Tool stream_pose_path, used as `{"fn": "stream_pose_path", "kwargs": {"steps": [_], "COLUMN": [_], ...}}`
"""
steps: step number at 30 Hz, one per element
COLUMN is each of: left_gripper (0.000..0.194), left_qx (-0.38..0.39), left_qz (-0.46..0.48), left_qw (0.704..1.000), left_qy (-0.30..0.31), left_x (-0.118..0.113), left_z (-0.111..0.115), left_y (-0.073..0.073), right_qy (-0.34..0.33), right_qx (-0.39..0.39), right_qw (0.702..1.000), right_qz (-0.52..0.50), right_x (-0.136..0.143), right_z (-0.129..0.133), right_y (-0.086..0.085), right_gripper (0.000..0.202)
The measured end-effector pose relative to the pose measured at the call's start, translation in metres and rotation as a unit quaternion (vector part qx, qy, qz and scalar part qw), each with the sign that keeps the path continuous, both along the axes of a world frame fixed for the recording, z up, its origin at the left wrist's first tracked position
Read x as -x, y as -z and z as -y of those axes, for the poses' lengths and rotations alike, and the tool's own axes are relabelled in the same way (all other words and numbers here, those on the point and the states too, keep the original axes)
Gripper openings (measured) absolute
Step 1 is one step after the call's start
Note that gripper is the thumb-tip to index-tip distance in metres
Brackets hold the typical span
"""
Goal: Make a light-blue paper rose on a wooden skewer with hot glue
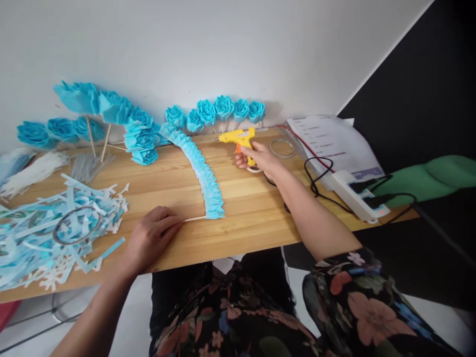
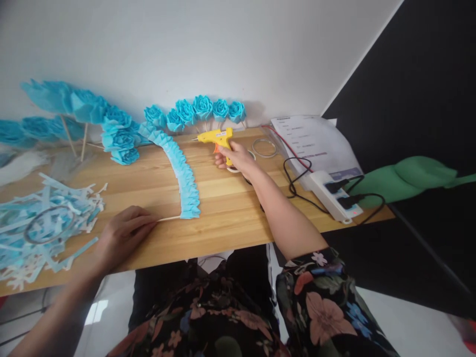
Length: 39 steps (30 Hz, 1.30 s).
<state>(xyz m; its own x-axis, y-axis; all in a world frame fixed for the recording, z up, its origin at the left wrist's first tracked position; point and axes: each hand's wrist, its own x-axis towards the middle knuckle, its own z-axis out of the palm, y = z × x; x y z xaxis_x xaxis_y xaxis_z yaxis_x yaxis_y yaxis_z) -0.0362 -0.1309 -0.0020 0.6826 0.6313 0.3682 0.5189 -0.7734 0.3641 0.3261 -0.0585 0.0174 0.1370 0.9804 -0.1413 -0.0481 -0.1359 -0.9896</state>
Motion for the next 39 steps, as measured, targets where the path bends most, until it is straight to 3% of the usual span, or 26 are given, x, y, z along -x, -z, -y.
{"fn": "stream_pose_path", "kwargs": {"steps": [6,9,12,19,21,26,28,33,36,39], "left_gripper": [0.019,0.020,0.020,0.019,0.020,0.019,0.018,0.016,0.016,0.016], "left_qx": [-0.004,-0.002,-0.001,0.010,0.013,0.014,0.016,0.015,0.015,0.016], "left_qz": [-0.002,-0.002,0.001,0.005,0.004,0.010,0.010,0.009,0.010,0.011], "left_qw": [1.000,1.000,1.000,1.000,1.000,1.000,1.000,1.000,1.000,1.000], "left_qy": [0.003,0.001,0.003,0.002,0.002,0.002,0.003,0.008,0.007,0.007], "left_x": [0.001,0.001,0.002,0.003,0.003,0.001,0.001,0.001,0.001,0.001], "left_z": [-0.001,-0.001,0.000,0.000,-0.001,-0.001,-0.001,-0.001,-0.001,-0.001], "left_y": [0.002,0.002,0.003,0.004,0.003,0.000,0.000,0.000,0.001,0.001], "right_qy": [0.061,0.068,0.120,0.160,0.147,0.207,0.218,0.083,0.015,-0.008], "right_qx": [-0.025,-0.088,-0.125,-0.014,0.009,0.049,0.010,-0.069,-0.039,0.004], "right_qw": [0.998,0.992,0.976,0.940,0.911,0.776,0.762,0.786,0.777,0.754], "right_qz": [0.010,0.064,0.135,0.302,0.387,0.594,0.609,0.608,0.628,0.656], "right_x": [-0.019,-0.043,-0.071,-0.102,-0.103,-0.092,-0.083,-0.062,-0.054,-0.049], "right_z": [-0.002,-0.003,-0.004,-0.002,-0.001,0.004,0.006,0.009,0.011,0.012], "right_y": [-0.003,-0.005,-0.006,0.001,-0.001,-0.014,-0.018,-0.020,-0.021,-0.021], "right_gripper": [0.011,0.023,0.030,0.035,0.037,0.041,0.042,0.027,0.023,0.029]}}
